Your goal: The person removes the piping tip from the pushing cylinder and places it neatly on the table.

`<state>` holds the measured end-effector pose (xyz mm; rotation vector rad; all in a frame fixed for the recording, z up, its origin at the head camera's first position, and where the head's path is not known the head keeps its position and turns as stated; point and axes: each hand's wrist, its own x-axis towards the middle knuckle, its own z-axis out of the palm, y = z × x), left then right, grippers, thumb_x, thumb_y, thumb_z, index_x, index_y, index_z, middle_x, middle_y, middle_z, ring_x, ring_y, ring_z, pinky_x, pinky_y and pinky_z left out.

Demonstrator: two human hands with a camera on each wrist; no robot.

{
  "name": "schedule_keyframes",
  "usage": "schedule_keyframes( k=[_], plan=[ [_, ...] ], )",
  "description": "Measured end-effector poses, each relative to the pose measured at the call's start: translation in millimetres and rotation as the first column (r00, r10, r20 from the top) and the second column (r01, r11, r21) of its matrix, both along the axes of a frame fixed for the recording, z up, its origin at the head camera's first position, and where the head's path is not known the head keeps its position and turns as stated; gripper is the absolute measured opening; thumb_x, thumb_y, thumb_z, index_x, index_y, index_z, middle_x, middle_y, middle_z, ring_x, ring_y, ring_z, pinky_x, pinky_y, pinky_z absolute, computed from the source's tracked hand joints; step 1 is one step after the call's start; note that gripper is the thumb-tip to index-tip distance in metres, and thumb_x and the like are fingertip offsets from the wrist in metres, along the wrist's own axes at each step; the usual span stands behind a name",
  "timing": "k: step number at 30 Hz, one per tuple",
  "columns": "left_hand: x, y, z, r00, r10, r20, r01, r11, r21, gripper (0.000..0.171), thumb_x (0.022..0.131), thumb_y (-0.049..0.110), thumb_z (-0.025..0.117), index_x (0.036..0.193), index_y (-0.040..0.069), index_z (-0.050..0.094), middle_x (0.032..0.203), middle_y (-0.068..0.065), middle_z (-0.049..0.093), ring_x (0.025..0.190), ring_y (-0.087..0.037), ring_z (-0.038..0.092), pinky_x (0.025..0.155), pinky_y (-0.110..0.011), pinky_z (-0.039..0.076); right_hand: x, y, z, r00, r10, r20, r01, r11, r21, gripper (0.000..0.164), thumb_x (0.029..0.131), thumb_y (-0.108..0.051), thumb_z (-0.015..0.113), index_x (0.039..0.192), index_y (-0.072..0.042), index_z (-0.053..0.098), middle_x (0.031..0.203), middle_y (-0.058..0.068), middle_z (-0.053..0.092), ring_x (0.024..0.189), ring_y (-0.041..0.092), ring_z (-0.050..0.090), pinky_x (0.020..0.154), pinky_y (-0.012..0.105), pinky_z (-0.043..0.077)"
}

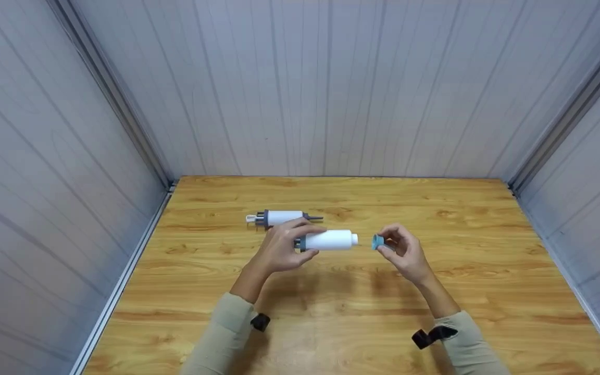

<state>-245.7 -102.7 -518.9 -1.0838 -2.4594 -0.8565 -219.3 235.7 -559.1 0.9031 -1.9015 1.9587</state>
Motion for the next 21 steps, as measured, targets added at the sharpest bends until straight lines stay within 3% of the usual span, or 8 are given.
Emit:
schedule_keyframes(
  k=[10, 16, 21],
  plan=[
    [-5.9, -7.9, -5.3, 0.994, 0.053, 0.095, -0.055, 0.998, 0.026, 0.046, 0.095, 0.023, 0.091, 0.14, 0.023, 0.08, 0.125, -0.009, 0.082, 0.109, -0.029, 0.08, 0.092, -0.051, 0.068, -0.7, 2.9, -1.3, 1.0, 0.02, -0.009, -0.02, 1.0, -0.012, 0.027, 0.093, 0.03, 0.058, 0.119, 0.029, 0.05, 0.117, -0.007, 0.071, 0.106, 0.001, 0.072, 0.091, 0.015, 0.062],
    [-10.0, -11.8, -6.8, 0.989, 0.069, 0.134, -0.082, 0.992, 0.093, 0.047, 0.095, 0.02, 0.091, 0.141, 0.019, 0.079, 0.129, -0.012, 0.082, 0.114, -0.034, 0.08, 0.094, -0.056, 0.068, 0.2, 3.2, -0.8, 1.0, 0.017, -0.014, -0.017, 1.0, -0.01, 0.027, 0.094, 0.03, 0.058, 0.119, 0.029, 0.051, 0.117, -0.006, 0.07, 0.107, 0.002, 0.072, 0.091, 0.015, 0.062],
    [-14.2, -14.1, -6.1, 0.984, 0.107, 0.143, -0.121, 0.988, 0.093, 0.047, 0.099, 0.022, 0.088, 0.144, 0.017, 0.077, 0.135, -0.014, 0.08, 0.12, -0.037, 0.079, 0.098, -0.058, 0.067, -0.2, 3.7, -1.5, 1.0, 0.011, -0.014, -0.011, 1.0, -0.014, 0.026, 0.093, 0.03, 0.058, 0.118, 0.029, 0.051, 0.117, -0.006, 0.07, 0.107, 0.001, 0.072, 0.091, 0.015, 0.062]
  ],
)
